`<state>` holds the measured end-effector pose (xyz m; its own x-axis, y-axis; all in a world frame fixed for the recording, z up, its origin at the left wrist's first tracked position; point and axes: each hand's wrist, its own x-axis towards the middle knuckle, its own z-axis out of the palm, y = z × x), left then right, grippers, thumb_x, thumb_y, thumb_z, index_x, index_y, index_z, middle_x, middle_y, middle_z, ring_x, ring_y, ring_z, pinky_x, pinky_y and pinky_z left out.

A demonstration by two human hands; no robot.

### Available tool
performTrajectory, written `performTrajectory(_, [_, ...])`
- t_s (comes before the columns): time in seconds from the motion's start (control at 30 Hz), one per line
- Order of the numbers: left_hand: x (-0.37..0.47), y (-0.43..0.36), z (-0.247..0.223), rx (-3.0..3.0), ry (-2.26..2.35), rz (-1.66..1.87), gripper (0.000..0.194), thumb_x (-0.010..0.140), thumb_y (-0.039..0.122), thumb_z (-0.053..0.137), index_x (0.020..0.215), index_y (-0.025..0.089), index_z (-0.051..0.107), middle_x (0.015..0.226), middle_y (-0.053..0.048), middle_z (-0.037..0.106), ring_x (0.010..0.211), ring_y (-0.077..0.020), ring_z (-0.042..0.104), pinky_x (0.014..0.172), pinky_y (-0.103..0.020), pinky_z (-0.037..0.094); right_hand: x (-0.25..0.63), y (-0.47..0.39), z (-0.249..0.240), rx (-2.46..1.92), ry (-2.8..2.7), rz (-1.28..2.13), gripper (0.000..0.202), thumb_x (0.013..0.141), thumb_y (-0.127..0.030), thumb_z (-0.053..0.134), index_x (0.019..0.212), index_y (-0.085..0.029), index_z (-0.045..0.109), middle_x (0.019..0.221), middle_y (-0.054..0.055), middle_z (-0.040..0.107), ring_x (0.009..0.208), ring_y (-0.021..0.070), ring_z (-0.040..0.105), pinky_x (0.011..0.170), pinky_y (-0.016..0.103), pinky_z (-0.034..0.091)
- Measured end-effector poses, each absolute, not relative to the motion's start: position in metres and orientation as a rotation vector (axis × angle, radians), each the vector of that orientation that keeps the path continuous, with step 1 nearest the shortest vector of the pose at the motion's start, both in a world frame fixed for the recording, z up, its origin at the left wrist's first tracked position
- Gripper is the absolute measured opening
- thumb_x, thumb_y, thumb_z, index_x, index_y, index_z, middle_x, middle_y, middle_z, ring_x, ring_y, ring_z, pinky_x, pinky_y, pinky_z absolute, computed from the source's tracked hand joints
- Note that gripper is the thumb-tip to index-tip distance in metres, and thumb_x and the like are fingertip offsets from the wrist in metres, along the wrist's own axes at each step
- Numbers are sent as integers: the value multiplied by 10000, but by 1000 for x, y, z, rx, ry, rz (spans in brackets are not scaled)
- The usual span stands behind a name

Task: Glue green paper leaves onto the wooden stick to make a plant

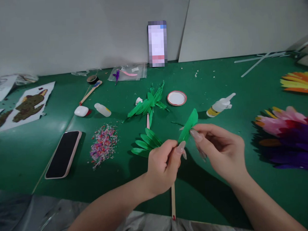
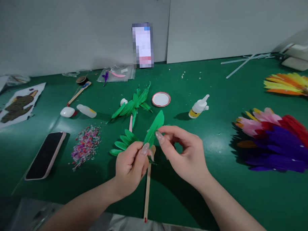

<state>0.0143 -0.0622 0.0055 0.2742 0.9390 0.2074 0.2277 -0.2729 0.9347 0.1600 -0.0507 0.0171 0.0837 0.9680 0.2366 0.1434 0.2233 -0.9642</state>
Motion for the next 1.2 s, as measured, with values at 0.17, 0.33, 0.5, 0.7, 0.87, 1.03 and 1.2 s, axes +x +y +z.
performTrajectory(0.17, [15, -61, 5, 1762, 1100, 1083, 166, 892, 184, 402, 738, 169, 460, 428, 87, 376, 366, -38, 378, 447, -171, 351, 160, -51, 17, -1211, -1356, 857, 56, 804, -174, 582, 827, -201, 626, 506, -68, 473, 381, 58, 407, 357, 192, 344])
performTrajectory(0.33, [17, -60, 5, 1756, 1101, 1111, 167, 896, 181, 398, 753, 165, 482, 438, 85, 382, 371, -32, 381, 440, -157, 346, 158, -51, 16, -1242, -1354, 815, 52, 798, -185, 587, 832, -193, 626, 528, -59, 487, 395, 61, 414, 362, 193, 345])
performTrajectory(0.5, [17, -59, 2, 1766, 1123, 1120, 161, 895, 177, 398, 768, 161, 496, 447, 81, 397, 383, -33, 398, 456, -154, 360, 156, -50, 16, -1290, -1340, 778, 53, 799, -202, 583, 817, -180, 628, 520, -54, 484, 399, 65, 414, 369, 194, 350])
performTrajectory(0.7, [18, -58, 0, 1801, 1139, 1124, 162, 896, 182, 394, 771, 165, 496, 438, 79, 393, 391, -44, 404, 446, -160, 353, 154, -51, 15, -1348, -1414, 624, 66, 794, -215, 583, 821, -184, 635, 527, -43, 496, 434, 82, 439, 416, 209, 392])
performTrajectory(0.87, [16, -61, -1, 1889, 1082, 1183, 159, 883, 147, 401, 742, 174, 470, 428, 86, 376, 375, -46, 386, 465, -177, 374, 160, -46, 15, -1446, -1400, 441, 99, 797, -208, 573, 857, -200, 650, 532, -38, 482, 448, 92, 432, 453, 227, 405])
performTrajectory(1.03, [15, -62, 1, 1813, 1088, 1195, 192, 903, 176, 370, 730, 177, 454, 414, 89, 356, 359, -46, 380, 449, -175, 376, 161, -45, 19, -1392, -1327, 541, 109, 804, -215, 567, 870, -214, 654, 528, -36, 492, 442, 99, 435, 456, 248, 408])
performTrajectory(1.2, [16, -61, 2, 1789, 1050, 1168, 206, 907, 181, 373, 709, 178, 429, 420, 92, 352, 357, -35, 377, 449, -165, 367, 159, -49, 23, -1195, -1213, 887, 110, 820, -213, 562, 872, -229, 658, 510, -40, 510, 416, 95, 460, 401, 234, 399])
